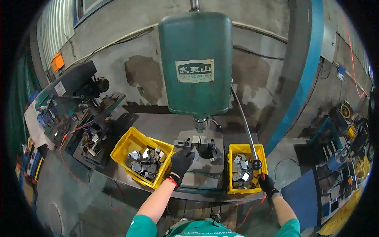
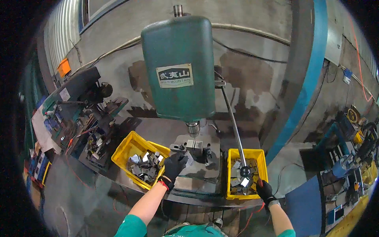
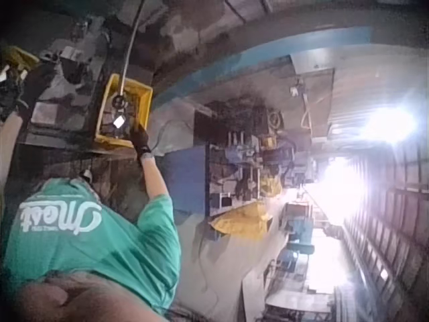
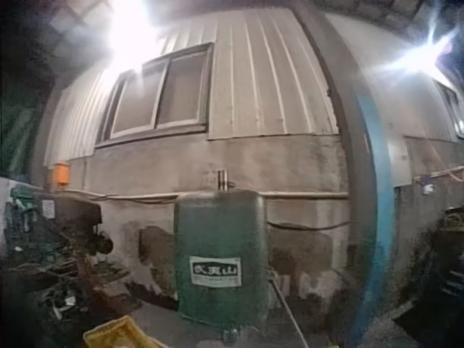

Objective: Operating a metal fabrication machine to process metal components.

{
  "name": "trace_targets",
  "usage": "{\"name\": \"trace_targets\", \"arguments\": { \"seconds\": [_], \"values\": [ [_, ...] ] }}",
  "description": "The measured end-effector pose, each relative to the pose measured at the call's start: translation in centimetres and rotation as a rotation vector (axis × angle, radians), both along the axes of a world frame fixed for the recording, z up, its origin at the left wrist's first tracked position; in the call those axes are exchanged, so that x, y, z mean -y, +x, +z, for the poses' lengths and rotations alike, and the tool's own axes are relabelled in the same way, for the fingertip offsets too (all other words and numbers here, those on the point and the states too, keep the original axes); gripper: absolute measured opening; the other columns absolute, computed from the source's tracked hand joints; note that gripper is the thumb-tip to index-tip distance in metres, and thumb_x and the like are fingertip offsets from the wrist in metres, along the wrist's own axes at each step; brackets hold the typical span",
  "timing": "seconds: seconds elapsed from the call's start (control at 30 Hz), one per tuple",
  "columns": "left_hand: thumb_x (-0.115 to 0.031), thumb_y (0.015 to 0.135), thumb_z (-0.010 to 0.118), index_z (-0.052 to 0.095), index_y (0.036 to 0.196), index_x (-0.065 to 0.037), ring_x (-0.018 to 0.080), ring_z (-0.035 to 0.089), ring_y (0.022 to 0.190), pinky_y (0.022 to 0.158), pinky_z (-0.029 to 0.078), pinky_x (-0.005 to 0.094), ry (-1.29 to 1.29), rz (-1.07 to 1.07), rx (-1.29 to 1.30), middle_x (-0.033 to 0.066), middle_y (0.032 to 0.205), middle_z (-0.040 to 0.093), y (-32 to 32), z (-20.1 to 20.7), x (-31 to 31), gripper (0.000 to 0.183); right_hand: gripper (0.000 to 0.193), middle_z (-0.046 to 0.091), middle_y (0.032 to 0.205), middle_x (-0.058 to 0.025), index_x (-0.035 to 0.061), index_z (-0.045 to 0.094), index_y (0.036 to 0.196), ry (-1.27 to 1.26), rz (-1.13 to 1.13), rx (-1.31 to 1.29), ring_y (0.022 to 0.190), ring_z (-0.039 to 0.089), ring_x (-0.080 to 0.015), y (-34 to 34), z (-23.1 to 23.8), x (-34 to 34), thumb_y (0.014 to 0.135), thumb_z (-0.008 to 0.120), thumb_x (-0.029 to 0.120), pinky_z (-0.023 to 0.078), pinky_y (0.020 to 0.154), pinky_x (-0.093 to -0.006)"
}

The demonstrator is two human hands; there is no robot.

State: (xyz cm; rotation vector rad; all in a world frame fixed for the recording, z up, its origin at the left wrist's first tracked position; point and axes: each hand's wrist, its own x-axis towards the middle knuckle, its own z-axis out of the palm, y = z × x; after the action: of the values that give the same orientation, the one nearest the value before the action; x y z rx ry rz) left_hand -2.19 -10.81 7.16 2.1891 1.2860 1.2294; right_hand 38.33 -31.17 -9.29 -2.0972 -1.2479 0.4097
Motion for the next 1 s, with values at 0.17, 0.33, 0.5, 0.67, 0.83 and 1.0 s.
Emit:
{"name": "trace_targets", "arguments": {
  "seconds": [0.17,0.33,0.5,0.67,0.83,1.0],
  "values": [
    [-0.031,0.074,0.063,0.062,0.077,-0.009,0.0322,0.059,0.06,0.055,0.045,0.0416,0.135,0.197,-0.151,0.0126,0.063,0.06,1.0,-2.6,-1.9,0.022,0.028,0.06,0.079,-0.0128,0.0094,0.062,0.084,-0.012,-0.039,0.324,0.078,0.058,-0.034,2.7,-5.3,2.9,0.067,0.067,0.031,0.047,0.066,-0.0438],
    [-0.03,0.072,0.063,0.061,0.075,-0.01,0.0321,0.059,0.059,0.054,0.045,0.0426,0.135,0.225,-0.238,0.0126,0.063,0.06,2.5,-2.7,-2.2,0.02,0.041,0.059,0.095,-0.0172,0.0066,0.061,0.09,-0.375,0.223,0.047,0.089,0.056,-0.0351,5.4,-6.8,3.8,0.065,0.072,0.037,0.046,0.076,-0.0428],
    [-0.025,0.073,0.064,0.061,0.083,-0.012,0.03,0.06,0.061,0.056,0.046,0.0411,0.152,0.25,-0.393,0.0115,0.067,0.061,3.2,-2.1,-1.7,0.017,0.062,0.054,0.115,-0.0192,0.0011,0.047,0.121,0.008,0.095,0.296,0.109,0.051,-0.0321,7.4,-1.9,2.4,0.072,0.072,0.03,0.039,0.094,-0.037],
    [-0.025,0.074,0.063,0.059,0.079,-0.011,0.0305,0.06,0.061,0.055,0.046,0.0417,0.261,0.238,-0.351,0.0116,0.067,0.061,3.1,-2.6,-1.1,0.015,0.054,0.05,0.124,-0.0161,-0.0001,0.043,0.127,0.243,0.202,0.08,0.117,0.047,-0.0262,3.4,11.0,-2.9,0.081,0.064,0.02,0.036,0.098,-0.0344],
    [-0.023,0.076,0.06,0.059,0.077,-0.01,0.0307,0.059,0.06,0.054,0.046,0.042,0.209,0.304,-0.345,0.0112,0.066,0.06,3.9,-3.2,-1.9,0.013,0.048,0.05,0.123,-0.0099,0.005,0.038,0.133,0.363,0.428,-0.672,0.106,0.051,-0.018,-4.0,19.6,-6.2,0.088,0.053,0.013,0.041,0.09,-0.0296],
    [-0.021,0.08,0.056,0.058,0.077,-0.01,0.0281,0.06,0.06,0.054,0.046,0.0396,0.184,0.293,-0.535,0.0105,0.065,0.06,3.4,-3.0,-2.1,0.011,0.051,0.053,0.116,-0.005,0.0075,0.03,0.138,0.251,0.602,-1.056,0.097,0.051,-0.0098,-11.5,29.3,-6.0,0.09,0.049,0.01,0.043,0.08,-0.0238]
  ]
}}
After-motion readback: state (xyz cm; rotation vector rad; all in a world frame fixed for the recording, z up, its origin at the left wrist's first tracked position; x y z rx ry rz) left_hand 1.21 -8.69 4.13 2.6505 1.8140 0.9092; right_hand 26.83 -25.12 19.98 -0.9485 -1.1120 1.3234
